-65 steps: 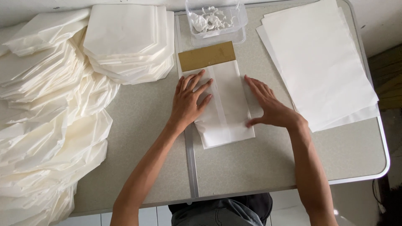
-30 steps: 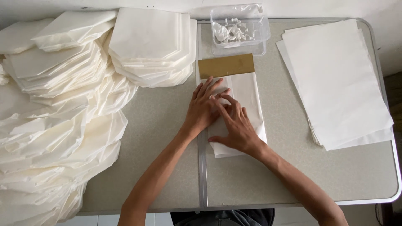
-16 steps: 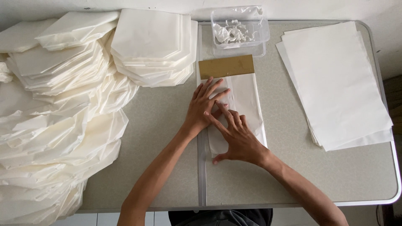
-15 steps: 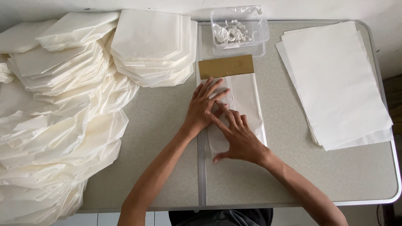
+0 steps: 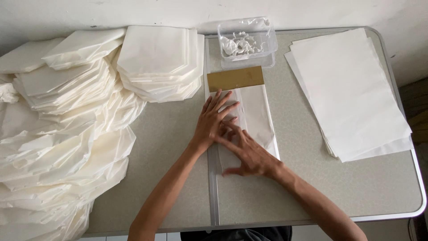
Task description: Folding white paper sheets around a cardboard template to create bags
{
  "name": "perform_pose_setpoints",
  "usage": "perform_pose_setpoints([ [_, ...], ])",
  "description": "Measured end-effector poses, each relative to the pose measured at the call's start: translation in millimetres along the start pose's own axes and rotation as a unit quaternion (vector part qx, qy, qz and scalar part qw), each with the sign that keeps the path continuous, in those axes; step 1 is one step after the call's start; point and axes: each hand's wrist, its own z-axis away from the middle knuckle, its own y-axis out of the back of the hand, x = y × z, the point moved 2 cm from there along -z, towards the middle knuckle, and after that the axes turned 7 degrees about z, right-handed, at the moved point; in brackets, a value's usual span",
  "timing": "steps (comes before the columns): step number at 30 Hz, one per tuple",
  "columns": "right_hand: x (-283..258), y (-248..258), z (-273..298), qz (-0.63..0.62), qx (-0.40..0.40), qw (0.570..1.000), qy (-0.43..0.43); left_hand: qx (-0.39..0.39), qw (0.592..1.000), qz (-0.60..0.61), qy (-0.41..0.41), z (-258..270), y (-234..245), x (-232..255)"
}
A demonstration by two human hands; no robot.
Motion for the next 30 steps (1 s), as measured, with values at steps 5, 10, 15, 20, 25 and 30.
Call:
perform_pose_setpoints([
  [5, -6, 23, 5, -0.023, 0.001, 0.989, 0.148, 0.009, 1.000, 0.020, 0.007, 0, -16, -14],
  [10, -36, 29, 5, 0.009, 0.001, 0.971, 0.237, 0.021, 1.000, 0.012, -0.004, 2, -12, -10],
  [15, -36, 11, 7, 0.000, 0.023, 0.968, 0.251, 0.034, 0.999, 0.003, -0.009, 0, -19, -15],
  [20, -39, 14, 8, -0.001, 0.028, 0.966, 0.256, 0.013, 1.000, 0.003, 0.001, -2, -13, -12],
  [25, -34, 10, 13, 0.016, 0.042, 0.963, 0.267, -0.002, 1.000, 0.030, 0.006, -1, -3, -4],
  [30, -21, -6, 19, 0.056, 0.003, 0.952, 0.302, 0.057, 0.996, 0.031, -0.058, 1, 1, 1],
])
